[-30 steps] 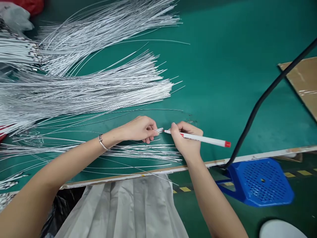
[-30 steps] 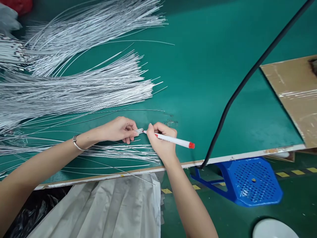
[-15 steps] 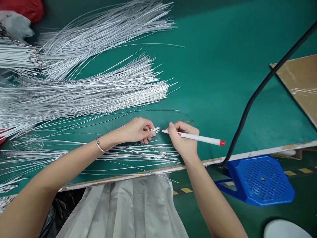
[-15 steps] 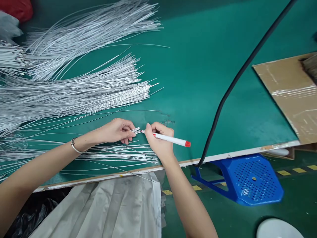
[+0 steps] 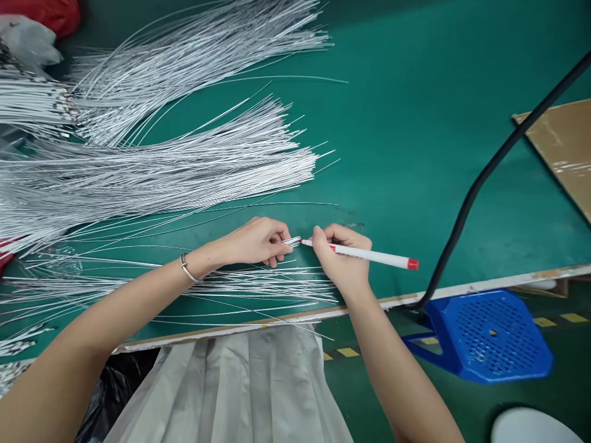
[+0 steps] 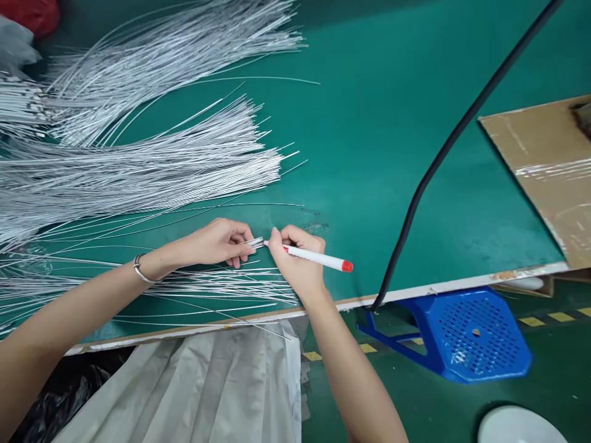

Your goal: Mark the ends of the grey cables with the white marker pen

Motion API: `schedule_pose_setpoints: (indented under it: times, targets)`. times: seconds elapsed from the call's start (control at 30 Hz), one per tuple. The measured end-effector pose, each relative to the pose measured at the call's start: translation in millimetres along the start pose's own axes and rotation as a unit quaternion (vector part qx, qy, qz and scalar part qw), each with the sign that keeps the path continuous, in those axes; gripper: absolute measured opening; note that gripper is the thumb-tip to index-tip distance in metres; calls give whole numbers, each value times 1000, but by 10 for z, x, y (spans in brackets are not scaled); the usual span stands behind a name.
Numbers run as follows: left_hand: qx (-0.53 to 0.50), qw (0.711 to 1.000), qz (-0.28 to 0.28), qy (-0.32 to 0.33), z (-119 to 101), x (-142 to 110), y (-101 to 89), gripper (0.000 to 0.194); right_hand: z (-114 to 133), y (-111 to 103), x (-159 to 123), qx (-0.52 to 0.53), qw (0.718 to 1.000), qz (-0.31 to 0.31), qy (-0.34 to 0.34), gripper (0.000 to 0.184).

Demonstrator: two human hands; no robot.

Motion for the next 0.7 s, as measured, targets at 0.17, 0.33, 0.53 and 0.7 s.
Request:
schedule_pose_setpoints:
  times: [0.17, 0.33, 0.53, 0.7]
  targets:
    - [3, 1000, 1, -1, 8, 9, -1, 20, 7, 3, 0, -8, 1000, 3, 0, 34]
    - [7, 1000, 2, 3, 1, 11, 4, 20, 23, -2, 4, -6, 1000, 1, -2, 35]
    - [6, 1000, 2, 5, -2, 16, 6, 20, 17, -1, 7, -8, 1000, 0, -7, 35]
    - [7, 1000, 6, 4, 3, 17, 11, 21, 18, -29, 5, -6, 1000, -14, 0, 36]
Point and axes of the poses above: each hand's wrist, its own x-axis towards the middle knuckle, its own y-axis out of the palm, z = x × y, the point moved 10 cm from there along x, towards the middle knuckle, and after that the axes turned 6 degrees about x, right-handed, at the moved point
